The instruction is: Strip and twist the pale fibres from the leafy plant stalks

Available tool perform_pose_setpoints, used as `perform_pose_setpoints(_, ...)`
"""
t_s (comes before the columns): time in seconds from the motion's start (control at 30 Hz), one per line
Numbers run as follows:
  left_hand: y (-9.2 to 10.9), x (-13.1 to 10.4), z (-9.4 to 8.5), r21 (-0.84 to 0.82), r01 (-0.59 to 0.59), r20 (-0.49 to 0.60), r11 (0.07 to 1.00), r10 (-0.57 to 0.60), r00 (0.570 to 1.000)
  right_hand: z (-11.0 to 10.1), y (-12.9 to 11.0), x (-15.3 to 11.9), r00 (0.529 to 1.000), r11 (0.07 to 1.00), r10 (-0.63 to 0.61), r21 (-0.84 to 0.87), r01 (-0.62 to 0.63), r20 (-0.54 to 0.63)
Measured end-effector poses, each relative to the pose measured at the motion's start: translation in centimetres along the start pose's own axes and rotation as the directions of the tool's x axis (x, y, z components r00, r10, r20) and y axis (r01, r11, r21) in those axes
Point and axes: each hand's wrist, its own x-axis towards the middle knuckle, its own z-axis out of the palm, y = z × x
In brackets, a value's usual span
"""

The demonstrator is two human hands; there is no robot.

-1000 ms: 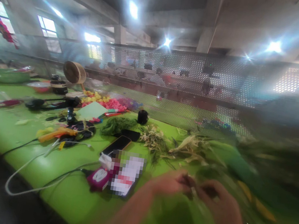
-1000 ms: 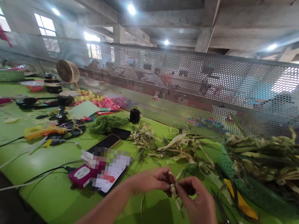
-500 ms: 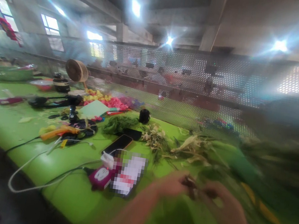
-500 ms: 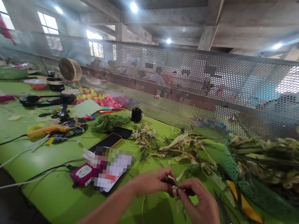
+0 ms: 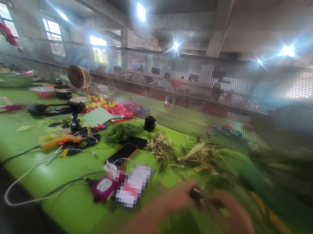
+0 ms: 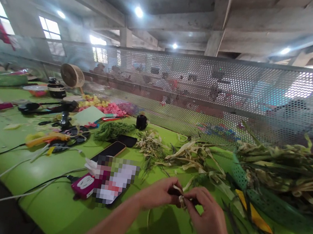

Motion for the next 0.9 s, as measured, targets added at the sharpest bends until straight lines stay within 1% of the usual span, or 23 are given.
perform_pose_setpoints(0.07,-0.1,0.1,0.0,0.021,0.002,-0.034,1.0,-0.001,0.999,-0.1,0.0,0.0,0.999,1.0,0.027,0.01,-0.027,-0.022)
perform_pose_setpoints(0.13,0.0,0.2,0.1,0.013,-0.03,-0.085,0.999,0.031,0.996,-0.2,0.0,0.0,0.993,0.998,0.07,0.002,-0.07,-0.09)
perform_pose_setpoints(0.2,0.4,0.3,0.1,-0.037,-0.066,-0.145,0.997,0.06,0.988,-0.2,0.1,0.1,0.981,0.995,0.1,-0.011,-0.103,-0.169)
perform_pose_setpoints(0.27,0.9,0.4,0.2,-0.117,-0.091,-0.176,0.989,0.07,0.982,-0.1,0.2,0.1,0.975,0.992,0.121,-0.015,-0.126,-0.188)
perform_pose_setpoints(0.4,1.6,0.4,0.5,-0.266,-0.124,-0.181,0.956,0.076,0.98,0.3,0.1,0.1,0.978,0.98,0.195,-0.016,-0.197,-0.068)
perform_pose_setpoints(0.5,1.4,0.4,0.8,-0.311,-0.127,-0.168,0.942,0.077,0.983,0.7,-0.4,0.1,0.973,0.973,0.229,-0.024,-0.228,0.027)
perform_pose_setpoints(0.53,1.3,0.4,0.9,-0.311,-0.128,-0.161,0.942,0.08,0.984,0.7,-0.5,0.1,0.971,0.971,0.237,-0.019,-0.237,0.042)
perform_pose_setpoints(0.63,1.0,0.4,1.1,-0.268,-0.14,-0.16,0.953,0.099,0.982,0.9,-0.9,0.2,0.962,0.963,0.271,0.013,-0.271,0.02)
perform_pose_setpoints(0.7,1.0,0.3,1.3,-0.193,-0.152,-0.186,0.969,0.116,0.976,1.0,-1.1,0.3,0.955,0.954,0.297,0.052,-0.296,-0.005)
perform_pose_setpoints(0.8,1.4,0.0,1.7,0.001,-0.149,-0.266,0.989,0.144,0.953,1.2,-1.3,0.5,0.937,0.928,0.348,0.149,-0.341,-0.019)
perform_pose_setpoints(0.9,2.0,-0.3,2.3,0.136,-0.141,-0.367,0.981,0.182,0.912,1.4,-1.4,0.6,0.917,0.887,0.398,0.264,-0.379,-0.023)
